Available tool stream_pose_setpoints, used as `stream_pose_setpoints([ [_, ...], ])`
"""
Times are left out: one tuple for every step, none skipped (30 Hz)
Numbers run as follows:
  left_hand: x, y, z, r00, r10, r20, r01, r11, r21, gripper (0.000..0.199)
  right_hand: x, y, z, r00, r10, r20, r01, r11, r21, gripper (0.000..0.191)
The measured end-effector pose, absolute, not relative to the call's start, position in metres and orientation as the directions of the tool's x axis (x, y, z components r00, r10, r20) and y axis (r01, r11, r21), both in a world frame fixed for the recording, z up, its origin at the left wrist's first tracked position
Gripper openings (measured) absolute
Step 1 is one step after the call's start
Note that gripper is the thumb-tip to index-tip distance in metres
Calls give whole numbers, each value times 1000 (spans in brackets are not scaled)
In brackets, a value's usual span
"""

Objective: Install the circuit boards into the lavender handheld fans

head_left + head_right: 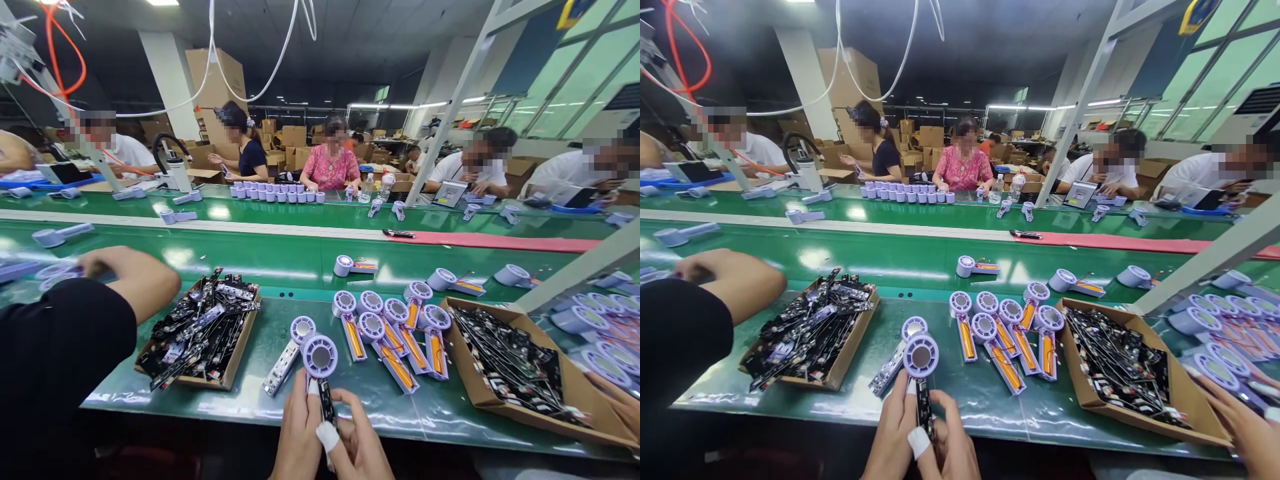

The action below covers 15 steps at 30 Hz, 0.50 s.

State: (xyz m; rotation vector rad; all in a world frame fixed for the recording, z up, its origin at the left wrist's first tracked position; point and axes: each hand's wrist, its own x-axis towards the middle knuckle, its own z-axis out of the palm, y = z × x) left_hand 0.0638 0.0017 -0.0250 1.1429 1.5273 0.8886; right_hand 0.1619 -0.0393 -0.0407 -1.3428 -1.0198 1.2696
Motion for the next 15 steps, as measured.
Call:
stream_pose_setpoints([
  [63,4,-22,-40,960,-276,237,277,931,53,162,-42,-45,126,985,-118,-22,-117,-993,64],
  [62,6,-18,-12,959,-283,230,278,933,53,162,-44,-48,168,983,-77,18,-81,-997,63],
  [61,7,-14,16,955,-296,209,286,935,52,163,-45,-50,212,977,-37,69,-52,-996,60],
  [60,9,-11,49,948,-314,174,301,938,51,165,-45,-52,252,968,2,126,-31,-992,57],
  [60,10,-9,85,940,-332,130,319,939,50,166,-44,-54,280,959,40,186,-13,-982,53],
  [59,10,-8,121,932,-343,84,334,939,49,167,-44,-55,293,953,76,247,2,-969,50],
  [59,10,-9,154,927,-342,39,340,940,50,168,-42,-56,291,950,112,311,16,-950,48],
  [60,10,-11,179,926,-332,5,337,942,51,169,-41,-57,279,949,147,377,32,-926,47],
  [60,9,-14,184,928,-323,-14,331,943,53,169,-41,-58,263,947,183,443,50,-895,46],
  [61,8,-18,176,930,-322,-16,329,944,56,168,-40,-60,244,944,222,509,70,-858,46],
  [62,6,-23,155,933,-325,-4,330,944,59,166,-40,-62,224,939,261,571,91,-816,47],
  [63,5,-27,133,932,-336,19,336,942,63,164,-39,-65,203,933,298,628,110,-771,48],
  [64,4,-30,117,931,-347,45,344,938,66,162,-39,-67,181,926,333,679,127,-723,51],
  [65,3,-33,101,930,-352,65,347,936,68,160,-39,-69,157,918,363,725,142,-674,55],
  [66,2,-36,87,934,-347,72,342,937,68,159,-39,-70,134,912,388,768,152,-622,60],
])
